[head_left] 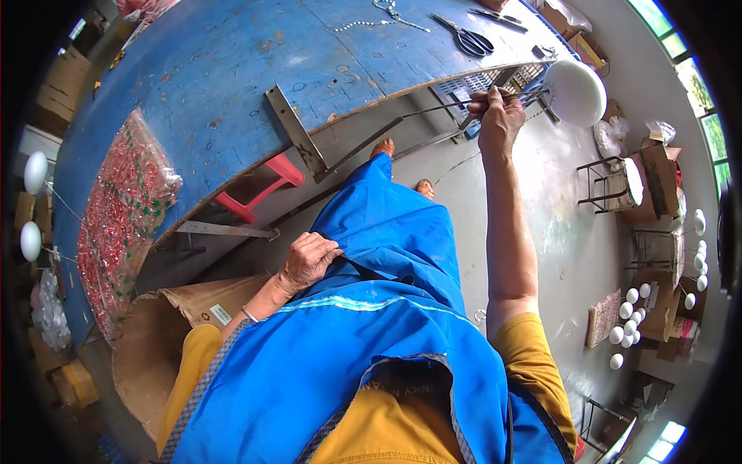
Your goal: Decorating a white spherical object by manually applying a string of metallic studs.
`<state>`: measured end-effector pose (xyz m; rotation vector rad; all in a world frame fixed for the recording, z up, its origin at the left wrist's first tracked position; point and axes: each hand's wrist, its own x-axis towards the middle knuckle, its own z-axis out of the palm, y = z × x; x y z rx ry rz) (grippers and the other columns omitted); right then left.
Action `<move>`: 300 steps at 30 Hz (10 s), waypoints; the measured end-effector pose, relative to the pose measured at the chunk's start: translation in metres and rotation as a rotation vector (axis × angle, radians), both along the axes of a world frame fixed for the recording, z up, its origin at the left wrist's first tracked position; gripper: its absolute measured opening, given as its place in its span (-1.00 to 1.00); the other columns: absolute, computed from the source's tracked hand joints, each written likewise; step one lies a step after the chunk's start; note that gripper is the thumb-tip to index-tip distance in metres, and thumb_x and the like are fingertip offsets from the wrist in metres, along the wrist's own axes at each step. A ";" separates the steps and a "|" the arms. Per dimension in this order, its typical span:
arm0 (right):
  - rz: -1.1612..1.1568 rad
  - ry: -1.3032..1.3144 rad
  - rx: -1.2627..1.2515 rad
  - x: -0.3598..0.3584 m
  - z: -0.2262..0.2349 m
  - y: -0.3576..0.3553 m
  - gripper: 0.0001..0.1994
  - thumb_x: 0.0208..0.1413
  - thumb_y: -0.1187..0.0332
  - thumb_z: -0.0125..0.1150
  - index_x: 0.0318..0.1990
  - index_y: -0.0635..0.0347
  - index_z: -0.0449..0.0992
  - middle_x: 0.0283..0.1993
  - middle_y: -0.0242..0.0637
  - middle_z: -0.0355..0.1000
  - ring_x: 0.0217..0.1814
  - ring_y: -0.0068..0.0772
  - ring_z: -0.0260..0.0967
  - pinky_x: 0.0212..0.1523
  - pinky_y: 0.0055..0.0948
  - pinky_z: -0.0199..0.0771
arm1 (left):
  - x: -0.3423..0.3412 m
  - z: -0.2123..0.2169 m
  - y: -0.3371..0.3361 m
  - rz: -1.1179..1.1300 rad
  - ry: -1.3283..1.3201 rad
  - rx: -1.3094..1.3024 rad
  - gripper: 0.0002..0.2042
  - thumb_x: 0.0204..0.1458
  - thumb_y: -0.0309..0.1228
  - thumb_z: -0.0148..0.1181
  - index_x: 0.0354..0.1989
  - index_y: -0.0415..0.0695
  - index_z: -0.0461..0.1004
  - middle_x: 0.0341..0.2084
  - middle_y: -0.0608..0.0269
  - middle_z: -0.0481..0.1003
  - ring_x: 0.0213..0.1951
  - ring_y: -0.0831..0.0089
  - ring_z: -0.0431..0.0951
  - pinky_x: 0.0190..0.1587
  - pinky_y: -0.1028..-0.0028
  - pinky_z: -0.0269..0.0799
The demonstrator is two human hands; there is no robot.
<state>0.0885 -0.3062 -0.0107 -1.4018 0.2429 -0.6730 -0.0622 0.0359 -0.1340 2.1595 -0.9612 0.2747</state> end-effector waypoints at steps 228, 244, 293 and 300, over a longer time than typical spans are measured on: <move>-0.101 0.126 -0.174 -0.058 -0.058 -0.013 -0.76 0.10 0.28 0.28 -0.45 0.30 0.52 -0.72 -0.46 0.32 -0.69 -0.76 0.22 -0.69 -0.67 0.19 | 0.214 0.117 -0.218 0.059 0.372 -0.434 -0.65 0.04 -0.13 0.25 -0.42 -0.24 0.44 -0.66 0.33 0.44 -0.76 0.65 0.38 -0.78 0.65 0.13; -0.228 0.038 -0.281 -0.038 -0.063 -0.010 -0.75 0.07 0.28 0.31 -0.52 0.26 0.49 -0.71 -0.54 0.27 -0.67 -0.80 0.17 -0.68 -0.71 0.12 | 0.216 0.117 -0.218 -0.027 0.561 -0.565 -0.58 0.00 -0.08 0.28 -0.31 -0.27 0.45 -0.69 0.33 0.42 -0.75 0.65 0.38 -0.76 0.63 0.21; 0.077 0.064 -0.134 -0.053 -0.045 -0.038 -0.71 0.07 0.23 0.31 -0.52 0.26 0.48 -0.70 -0.50 0.31 -0.69 -0.79 0.19 -0.73 -0.67 0.17 | 0.207 0.117 -0.234 0.082 0.465 -0.668 -0.61 0.05 -0.14 0.24 -0.34 -0.30 0.41 -0.73 0.34 0.44 -0.76 0.66 0.39 -0.77 0.66 0.19; -0.037 0.063 -0.305 -0.050 -0.053 -0.034 -0.74 0.08 0.25 0.30 -0.48 0.28 0.51 -0.70 -0.48 0.33 -0.67 -0.76 0.23 -0.68 -0.65 0.24 | 0.208 0.118 -0.228 0.048 0.501 -0.616 -0.59 0.03 -0.13 0.26 -0.33 -0.31 0.38 -0.73 0.32 0.43 -0.78 0.65 0.37 -0.76 0.66 0.20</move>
